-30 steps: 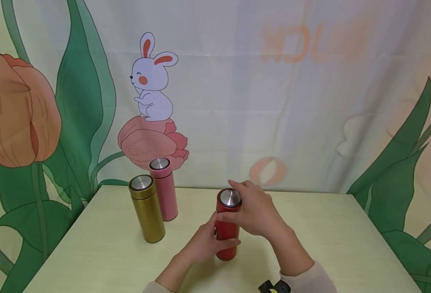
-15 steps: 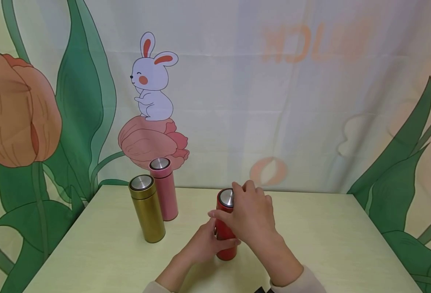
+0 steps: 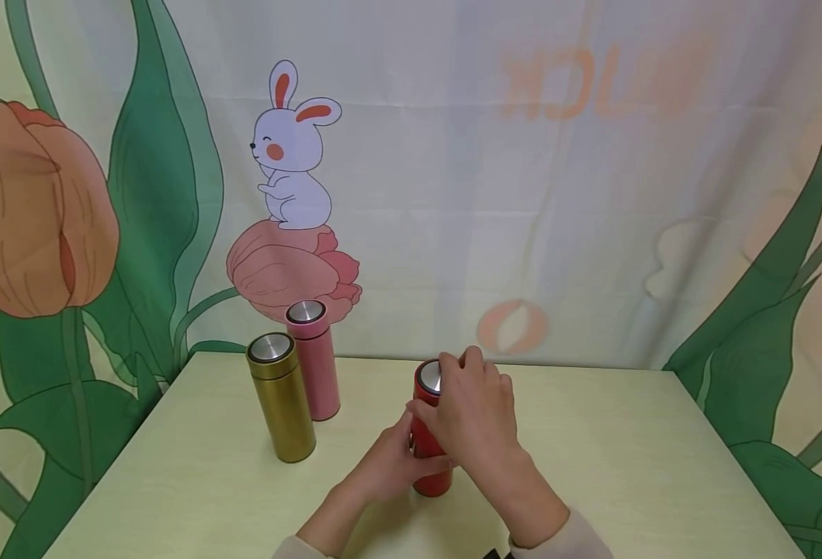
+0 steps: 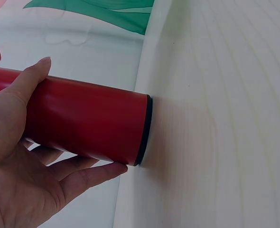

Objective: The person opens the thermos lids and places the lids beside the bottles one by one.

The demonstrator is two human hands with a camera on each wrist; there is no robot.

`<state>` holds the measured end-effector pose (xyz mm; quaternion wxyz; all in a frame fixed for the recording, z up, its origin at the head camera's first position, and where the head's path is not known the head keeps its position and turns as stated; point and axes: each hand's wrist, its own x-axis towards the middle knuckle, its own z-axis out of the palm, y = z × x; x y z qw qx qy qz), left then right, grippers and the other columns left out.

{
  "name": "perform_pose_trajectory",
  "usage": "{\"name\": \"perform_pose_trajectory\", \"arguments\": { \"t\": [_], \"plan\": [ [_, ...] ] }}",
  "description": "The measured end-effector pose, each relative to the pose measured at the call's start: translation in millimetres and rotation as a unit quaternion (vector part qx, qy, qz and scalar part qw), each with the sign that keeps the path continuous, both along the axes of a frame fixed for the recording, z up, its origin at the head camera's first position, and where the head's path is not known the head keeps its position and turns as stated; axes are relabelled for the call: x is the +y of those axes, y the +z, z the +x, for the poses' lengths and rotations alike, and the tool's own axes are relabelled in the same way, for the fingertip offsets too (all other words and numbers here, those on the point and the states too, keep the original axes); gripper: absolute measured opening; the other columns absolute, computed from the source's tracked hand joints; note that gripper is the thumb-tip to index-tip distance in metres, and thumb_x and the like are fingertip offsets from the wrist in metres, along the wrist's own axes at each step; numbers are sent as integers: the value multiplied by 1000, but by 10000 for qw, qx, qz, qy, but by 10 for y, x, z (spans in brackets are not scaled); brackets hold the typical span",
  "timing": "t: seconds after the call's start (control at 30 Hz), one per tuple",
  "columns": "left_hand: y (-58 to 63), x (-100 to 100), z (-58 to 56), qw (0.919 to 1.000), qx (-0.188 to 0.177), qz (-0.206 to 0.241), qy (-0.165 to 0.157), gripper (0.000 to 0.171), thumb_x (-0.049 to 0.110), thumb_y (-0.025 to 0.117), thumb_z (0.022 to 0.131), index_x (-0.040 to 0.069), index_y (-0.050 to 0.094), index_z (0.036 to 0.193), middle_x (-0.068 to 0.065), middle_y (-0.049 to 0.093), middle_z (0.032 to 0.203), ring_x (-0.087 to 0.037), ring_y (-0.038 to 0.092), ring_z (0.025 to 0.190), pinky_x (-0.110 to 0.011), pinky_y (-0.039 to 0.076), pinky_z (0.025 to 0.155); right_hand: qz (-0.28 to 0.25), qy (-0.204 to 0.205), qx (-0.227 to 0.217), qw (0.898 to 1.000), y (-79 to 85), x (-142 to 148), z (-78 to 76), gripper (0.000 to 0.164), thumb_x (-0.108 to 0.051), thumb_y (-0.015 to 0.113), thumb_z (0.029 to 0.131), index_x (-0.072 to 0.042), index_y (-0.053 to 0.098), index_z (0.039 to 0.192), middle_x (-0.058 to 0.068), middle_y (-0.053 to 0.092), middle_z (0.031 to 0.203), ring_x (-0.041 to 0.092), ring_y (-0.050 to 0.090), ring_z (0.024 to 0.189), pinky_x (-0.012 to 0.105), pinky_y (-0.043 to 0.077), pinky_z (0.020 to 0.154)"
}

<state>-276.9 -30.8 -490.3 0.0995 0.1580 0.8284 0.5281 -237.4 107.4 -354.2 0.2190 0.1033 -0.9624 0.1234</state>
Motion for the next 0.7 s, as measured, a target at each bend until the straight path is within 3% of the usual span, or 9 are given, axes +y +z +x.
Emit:
{"name": "perform_pose_trajectory", "arguments": {
  "t": [0.4,0.7],
  "plan": [
    [-3,-4,-10,10000,13,74,-24,81,57,80,85,37,36,149,5,67,132,-21,64,124,-56,51,107,-656,560,-954,9917,94,92,-59,66,-32,88,82,-10,63,140,13,66,124,33,70,103,46,59,86],
    [-21,-13,-4,9999,102,46,-31,75,59,80,84,37,39,143,8,69,128,-16,65,120,-50,52,105,-1263,1109,-1679,9714,142,196,-104,65,-13,84,84,-15,60,144,9,62,135,28,66,116,47,57,95]
  ]
}}
